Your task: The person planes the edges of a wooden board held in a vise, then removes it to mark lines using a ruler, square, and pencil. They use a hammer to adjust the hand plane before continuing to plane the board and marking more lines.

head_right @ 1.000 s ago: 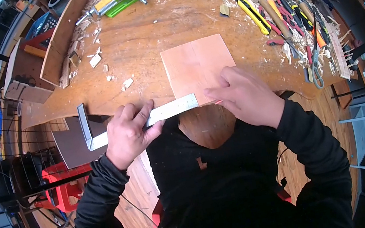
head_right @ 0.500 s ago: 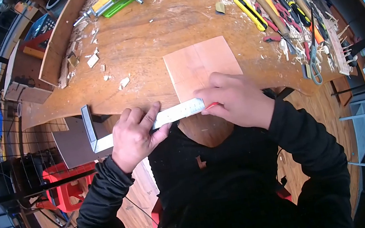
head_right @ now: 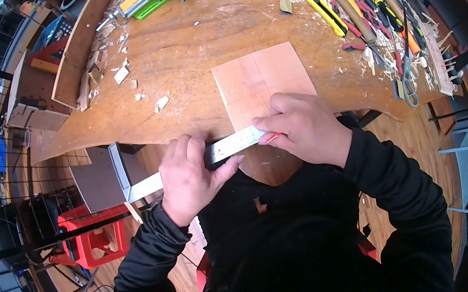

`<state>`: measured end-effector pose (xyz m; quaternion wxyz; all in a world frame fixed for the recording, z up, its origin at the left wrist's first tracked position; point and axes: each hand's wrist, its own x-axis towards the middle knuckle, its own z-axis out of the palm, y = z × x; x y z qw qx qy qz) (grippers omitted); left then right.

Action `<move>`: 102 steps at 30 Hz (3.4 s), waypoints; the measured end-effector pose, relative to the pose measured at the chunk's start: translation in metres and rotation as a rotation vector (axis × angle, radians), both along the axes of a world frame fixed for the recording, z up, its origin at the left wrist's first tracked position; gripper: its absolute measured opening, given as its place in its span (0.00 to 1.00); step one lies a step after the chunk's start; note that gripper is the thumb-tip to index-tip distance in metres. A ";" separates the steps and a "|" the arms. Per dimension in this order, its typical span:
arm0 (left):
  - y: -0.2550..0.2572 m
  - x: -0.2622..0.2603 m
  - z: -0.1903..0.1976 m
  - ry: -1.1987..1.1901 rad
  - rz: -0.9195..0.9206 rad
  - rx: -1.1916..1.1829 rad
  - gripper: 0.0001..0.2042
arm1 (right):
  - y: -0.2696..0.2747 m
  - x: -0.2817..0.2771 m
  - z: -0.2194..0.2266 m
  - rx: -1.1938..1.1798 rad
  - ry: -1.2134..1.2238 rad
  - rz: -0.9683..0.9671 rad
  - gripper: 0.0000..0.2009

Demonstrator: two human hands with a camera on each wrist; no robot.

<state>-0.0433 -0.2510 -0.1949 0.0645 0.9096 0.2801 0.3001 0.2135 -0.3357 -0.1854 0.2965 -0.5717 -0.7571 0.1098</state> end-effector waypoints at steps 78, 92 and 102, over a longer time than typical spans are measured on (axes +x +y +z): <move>0.010 0.004 -0.004 0.022 0.026 0.091 0.27 | 0.012 0.008 0.012 -0.315 0.155 -0.010 0.11; 0.015 0.001 -0.005 0.009 -0.022 0.086 0.26 | 0.011 0.008 0.010 -0.268 0.136 0.004 0.12; 0.015 0.003 -0.002 0.004 -0.007 0.098 0.25 | 0.010 0.006 0.010 -0.226 0.130 -0.006 0.11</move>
